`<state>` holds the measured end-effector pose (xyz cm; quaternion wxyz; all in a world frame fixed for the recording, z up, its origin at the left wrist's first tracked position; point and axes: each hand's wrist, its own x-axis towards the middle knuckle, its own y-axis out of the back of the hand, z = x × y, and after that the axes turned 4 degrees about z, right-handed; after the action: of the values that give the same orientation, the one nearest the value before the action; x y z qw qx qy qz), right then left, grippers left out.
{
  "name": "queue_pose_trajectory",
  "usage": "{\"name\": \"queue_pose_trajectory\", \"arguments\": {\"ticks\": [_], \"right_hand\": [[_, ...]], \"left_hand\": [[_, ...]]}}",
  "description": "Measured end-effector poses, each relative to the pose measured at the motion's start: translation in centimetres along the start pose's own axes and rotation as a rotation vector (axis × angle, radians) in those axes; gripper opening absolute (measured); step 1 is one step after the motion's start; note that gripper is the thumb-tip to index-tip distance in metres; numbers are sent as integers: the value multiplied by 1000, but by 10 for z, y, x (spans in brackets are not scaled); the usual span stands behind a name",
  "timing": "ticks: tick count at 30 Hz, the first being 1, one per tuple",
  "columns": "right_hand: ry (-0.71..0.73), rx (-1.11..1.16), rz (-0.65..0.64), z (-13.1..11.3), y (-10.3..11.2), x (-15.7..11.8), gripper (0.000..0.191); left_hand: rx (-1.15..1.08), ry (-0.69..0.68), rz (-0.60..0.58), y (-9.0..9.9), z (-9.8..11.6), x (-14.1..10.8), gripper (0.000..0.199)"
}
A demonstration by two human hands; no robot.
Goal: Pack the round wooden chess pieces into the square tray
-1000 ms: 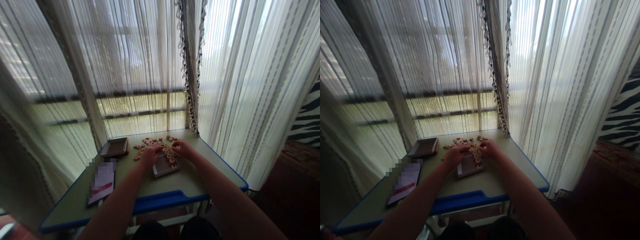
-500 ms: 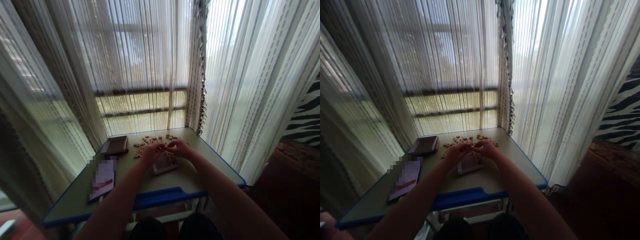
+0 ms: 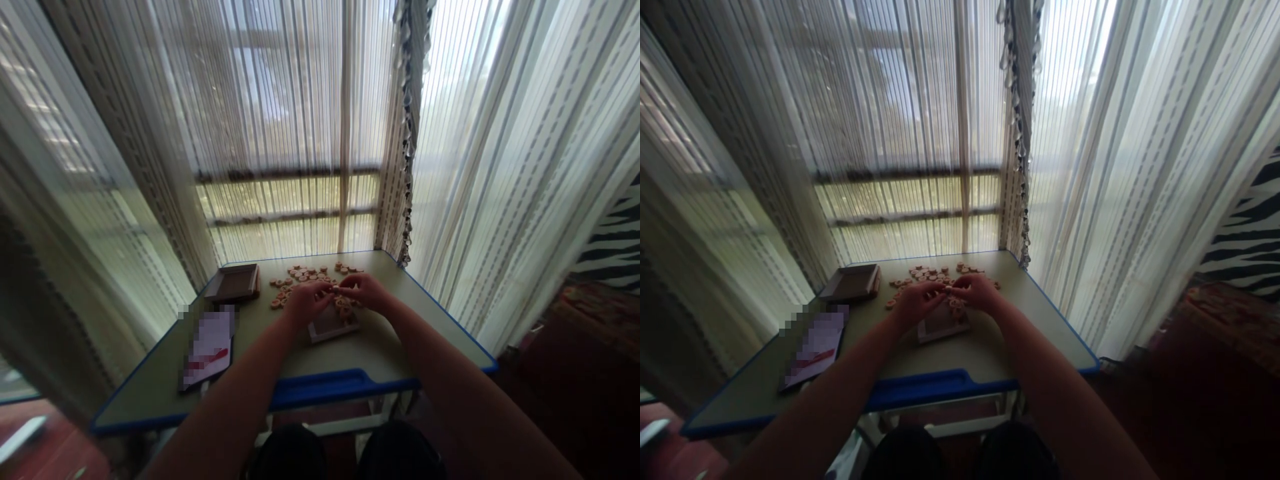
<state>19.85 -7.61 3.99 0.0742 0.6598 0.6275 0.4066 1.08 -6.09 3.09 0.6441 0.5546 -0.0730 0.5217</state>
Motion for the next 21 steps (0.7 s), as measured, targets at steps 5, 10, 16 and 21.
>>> {"name": "queue_pose_trajectory", "arguments": {"ticks": [5,10,16,21], "right_hand": [[-11,21,-52,-2,0,-1,37],[-12,16,-57,1,-1,1,35],[7,97,-63,1,-2,2,36],[40,124,-104,3,-2,1,32]], "left_hand": [[20,4,-11,0,2,0,23],[29,-1,-36,-2,2,1,24],[78,-25,-23,0,4,1,20],[125,-45,-39,2,7,1,20]]}}
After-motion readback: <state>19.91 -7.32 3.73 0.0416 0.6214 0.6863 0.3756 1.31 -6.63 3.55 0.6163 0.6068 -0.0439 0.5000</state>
